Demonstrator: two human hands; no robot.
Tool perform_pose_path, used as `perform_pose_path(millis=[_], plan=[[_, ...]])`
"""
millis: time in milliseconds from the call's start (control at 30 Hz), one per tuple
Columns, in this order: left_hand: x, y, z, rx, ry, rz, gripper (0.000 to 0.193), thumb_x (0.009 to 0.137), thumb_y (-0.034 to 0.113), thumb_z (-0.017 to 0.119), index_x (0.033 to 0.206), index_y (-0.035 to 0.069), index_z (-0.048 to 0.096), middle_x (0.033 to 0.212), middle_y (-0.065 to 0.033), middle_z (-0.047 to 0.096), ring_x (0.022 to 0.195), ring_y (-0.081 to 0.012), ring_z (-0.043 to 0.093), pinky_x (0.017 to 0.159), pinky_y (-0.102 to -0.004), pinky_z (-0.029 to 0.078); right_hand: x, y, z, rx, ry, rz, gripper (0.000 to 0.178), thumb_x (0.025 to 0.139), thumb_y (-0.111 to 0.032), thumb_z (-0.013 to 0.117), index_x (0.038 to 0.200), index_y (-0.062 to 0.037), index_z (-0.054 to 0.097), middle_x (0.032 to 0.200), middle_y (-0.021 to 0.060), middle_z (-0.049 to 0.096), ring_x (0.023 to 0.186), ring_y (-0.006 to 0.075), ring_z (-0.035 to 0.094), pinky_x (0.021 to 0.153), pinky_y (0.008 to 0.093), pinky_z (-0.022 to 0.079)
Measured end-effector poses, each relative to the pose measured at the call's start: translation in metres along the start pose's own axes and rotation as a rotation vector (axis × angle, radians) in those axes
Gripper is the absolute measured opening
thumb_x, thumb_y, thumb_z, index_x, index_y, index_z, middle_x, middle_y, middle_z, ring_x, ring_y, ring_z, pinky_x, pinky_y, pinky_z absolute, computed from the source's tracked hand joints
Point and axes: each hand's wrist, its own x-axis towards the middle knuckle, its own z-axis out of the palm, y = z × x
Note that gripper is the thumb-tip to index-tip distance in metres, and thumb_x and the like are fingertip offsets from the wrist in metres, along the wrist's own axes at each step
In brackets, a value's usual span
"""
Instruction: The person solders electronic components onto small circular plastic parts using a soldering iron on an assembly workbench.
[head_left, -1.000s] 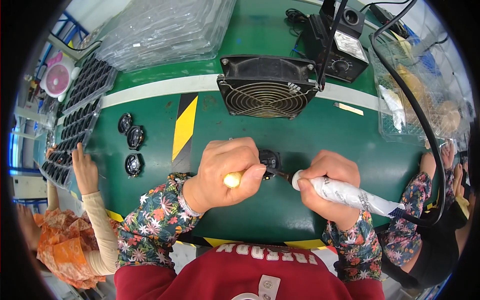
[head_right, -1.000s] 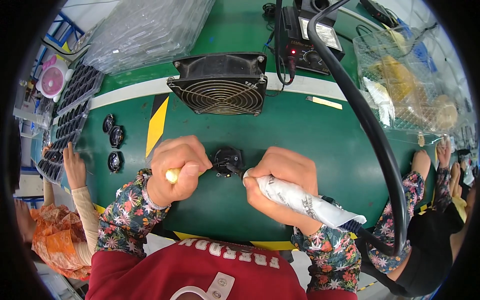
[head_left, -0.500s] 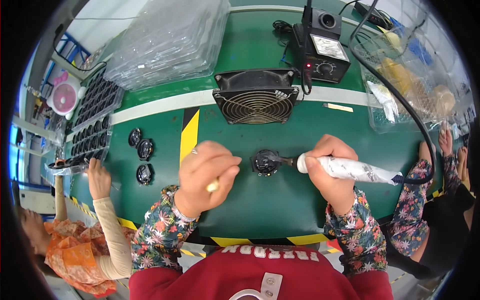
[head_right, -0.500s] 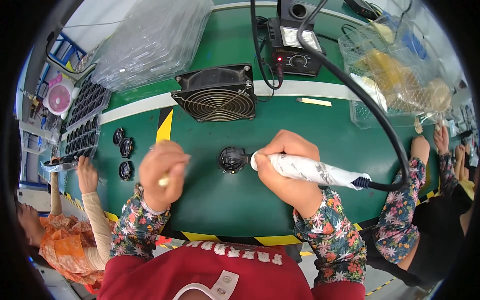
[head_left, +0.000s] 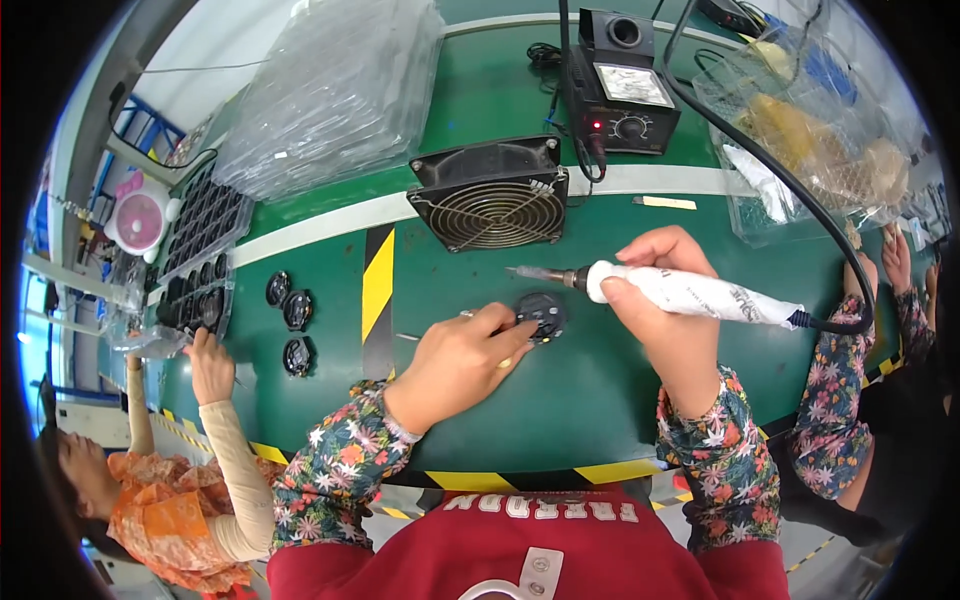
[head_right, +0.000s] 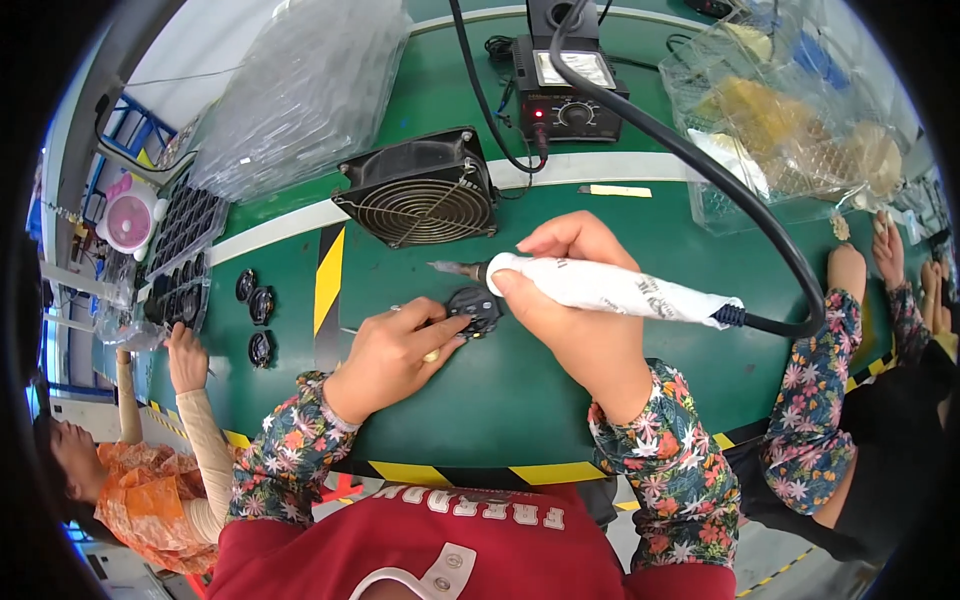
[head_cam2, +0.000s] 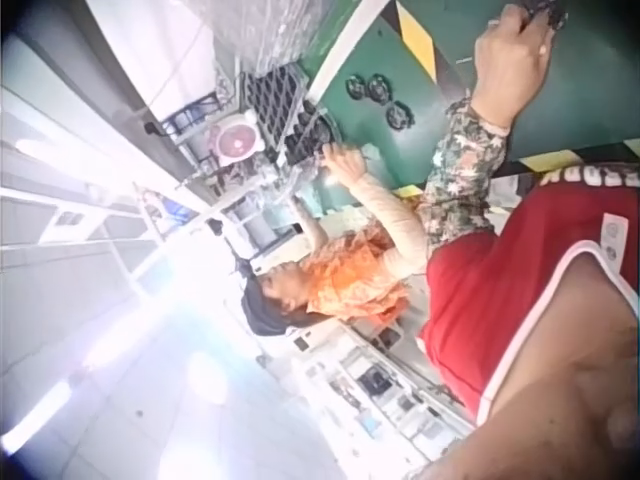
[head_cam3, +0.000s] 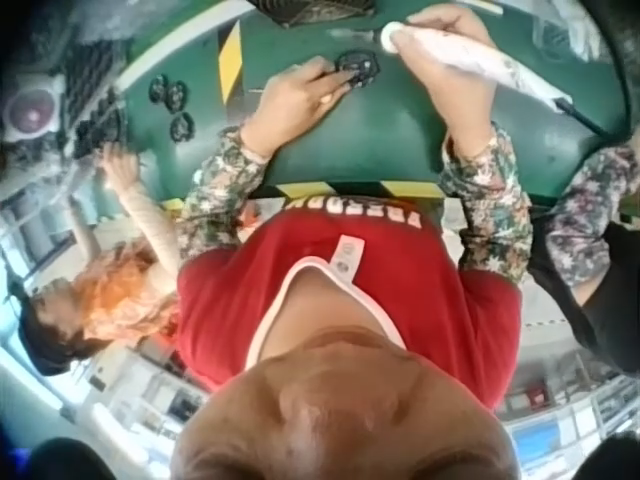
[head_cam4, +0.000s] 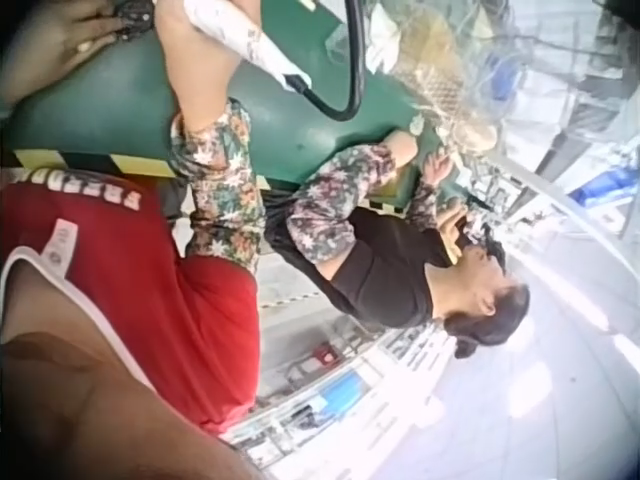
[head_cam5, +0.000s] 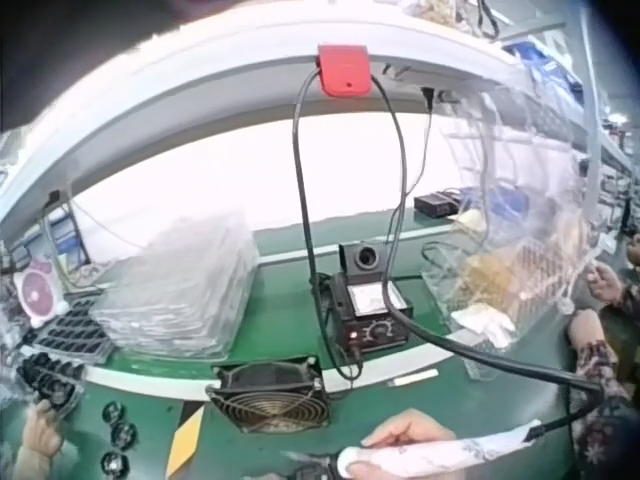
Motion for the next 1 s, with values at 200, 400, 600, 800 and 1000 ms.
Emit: perform_pose_path(millis=[200, 400, 600, 800, 1000], plan=[[0.029, 0.061, 0.028, -0.169, 0.004, 0.208, 0.034, 0.071, 0.013, 0.060, 0.099, -0.004, 0.054, 0.103, -0.0149, 0.053, 0.076, -0.0246, 0.059, 0.061, -0.0329, 0.050, -0.003, -0.007, 0.000, 0.166, 0.099, 0.057, 0.016, 0.075, -0.005, 0.060, 0.089, -0.0018, 0.052, 0.082, 0.0009, 0.053, 0.074, 0.0075, 0.050, 0.066, 0.0201, 0.040], [0.010, 0.043, 0.012, 0.129, -0.057, 0.118, 0.012, 0.066, 0.012, 0.057, 0.075, 0.004, 0.055, 0.074, -0.0078, 0.053, 0.068, -0.0233, 0.057, 0.057, -0.0338, 0.048, -0.004, -0.001, 0.000, 0.331, 0.215, 0.058, 0.008, 0.084, -0.010, 0.051, 0.087, -0.0020, 0.050, 0.073, -0.0002, 0.047, 0.057, 0.0045, 0.034, 0.054, 0.0195, 0.030], [-0.044, -0.024, -0.047, 0.613, 0.293, -0.624, 0.013, 0.070, 0.018, 0.064, 0.071, 0.006, 0.061, 0.070, -0.0111, 0.058, 0.064, -0.0281, 0.058, 0.057, -0.0364, 0.048, -0.004, 0.006, -0.008, 0.363, 0.203, 0.079, 0.023, 0.090, -0.025, 0.048, 0.083, -0.0025, 0.049, 0.063, -0.0005, 0.043, 0.051, 0.0045, 0.030, 0.046, 0.0196, 0.023], [-0.094, -0.072, -0.076, 0.785, 0.333, -0.983, 0.021, 0.071, 0.025, 0.066, 0.075, 0.005, 0.063, 0.074, -0.0125, 0.060, 0.068, -0.0300, 0.059, 0.060, -0.0381, 0.047, -0.005, 0.005, -0.005, 0.434, -0.052, 0.122, 0.035, 0.091, -0.038, 0.043, 0.092, -0.0033, 0.049, 0.058, -0.0008, 0.040, 0.046, 0.0050, 0.029, 0.042, 0.0208, 0.021], [-0.080, -0.062, -0.054, 0.722, 0.289, -0.791, 0.015, 0.072, 0.020, 0.064, 0.076, 0.005, 0.064, 0.072, -0.0115, 0.058, 0.067, -0.0295, 0.058, 0.059, -0.0374, 0.047, -0.002, 0.013, -0.004, 0.587, 0.011, 0.247, 0.027, 0.090, -0.032, 0.046, 0.089, -0.0048, 0.050, 0.055, -0.0015, 0.040, 0.044, 0.0059, 0.029, 0.044, 0.0215, 0.022]])
